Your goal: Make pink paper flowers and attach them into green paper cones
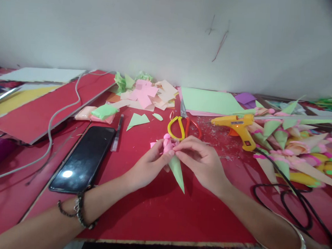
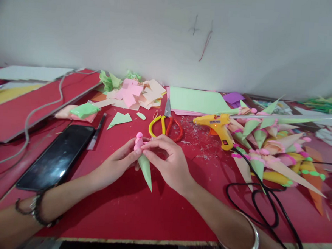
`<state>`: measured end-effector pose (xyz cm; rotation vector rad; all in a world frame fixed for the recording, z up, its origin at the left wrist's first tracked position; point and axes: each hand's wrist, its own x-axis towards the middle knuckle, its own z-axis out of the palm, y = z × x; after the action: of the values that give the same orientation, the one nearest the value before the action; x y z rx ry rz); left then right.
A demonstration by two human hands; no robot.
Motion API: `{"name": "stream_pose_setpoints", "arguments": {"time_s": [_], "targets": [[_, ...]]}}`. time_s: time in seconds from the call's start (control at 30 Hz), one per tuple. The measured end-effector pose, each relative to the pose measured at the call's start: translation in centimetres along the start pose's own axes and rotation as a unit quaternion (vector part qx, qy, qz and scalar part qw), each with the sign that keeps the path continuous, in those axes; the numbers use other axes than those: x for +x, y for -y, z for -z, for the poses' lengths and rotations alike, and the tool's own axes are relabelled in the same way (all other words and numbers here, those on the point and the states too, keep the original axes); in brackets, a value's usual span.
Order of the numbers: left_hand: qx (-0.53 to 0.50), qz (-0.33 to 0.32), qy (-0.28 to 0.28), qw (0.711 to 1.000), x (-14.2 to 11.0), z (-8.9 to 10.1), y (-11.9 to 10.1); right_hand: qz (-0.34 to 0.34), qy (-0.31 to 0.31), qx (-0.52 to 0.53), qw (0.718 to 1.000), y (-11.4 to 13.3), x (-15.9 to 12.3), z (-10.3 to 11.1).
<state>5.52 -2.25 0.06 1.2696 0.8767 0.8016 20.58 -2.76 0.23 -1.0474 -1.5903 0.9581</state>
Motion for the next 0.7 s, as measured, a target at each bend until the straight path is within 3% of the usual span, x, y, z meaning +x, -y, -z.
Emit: {"name": "stream_pose_setpoints", "arguments": {"time_s": [0.3, 0.5, 0.7], "targets": [[0.004, -0.014, 0.004, 1.000, 0.11, 0.04, 0.11, -0.040, 0.021, 0.033, 0.998, 0.00, 0.29, 0.01], [0.010, -0.019, 0.016, 1.000, 0.09, 0.18, 0.17, -0.107, 0.021, 0.087, 0.990, 0.00, 0.30, -0.16], [0.006, -0.028, 0.032, 0.999, 0.10, 0.25, 0.39, -0.104, 0.024, 0.079, 0.991, 0.05, 0.28, -0.32]]}}
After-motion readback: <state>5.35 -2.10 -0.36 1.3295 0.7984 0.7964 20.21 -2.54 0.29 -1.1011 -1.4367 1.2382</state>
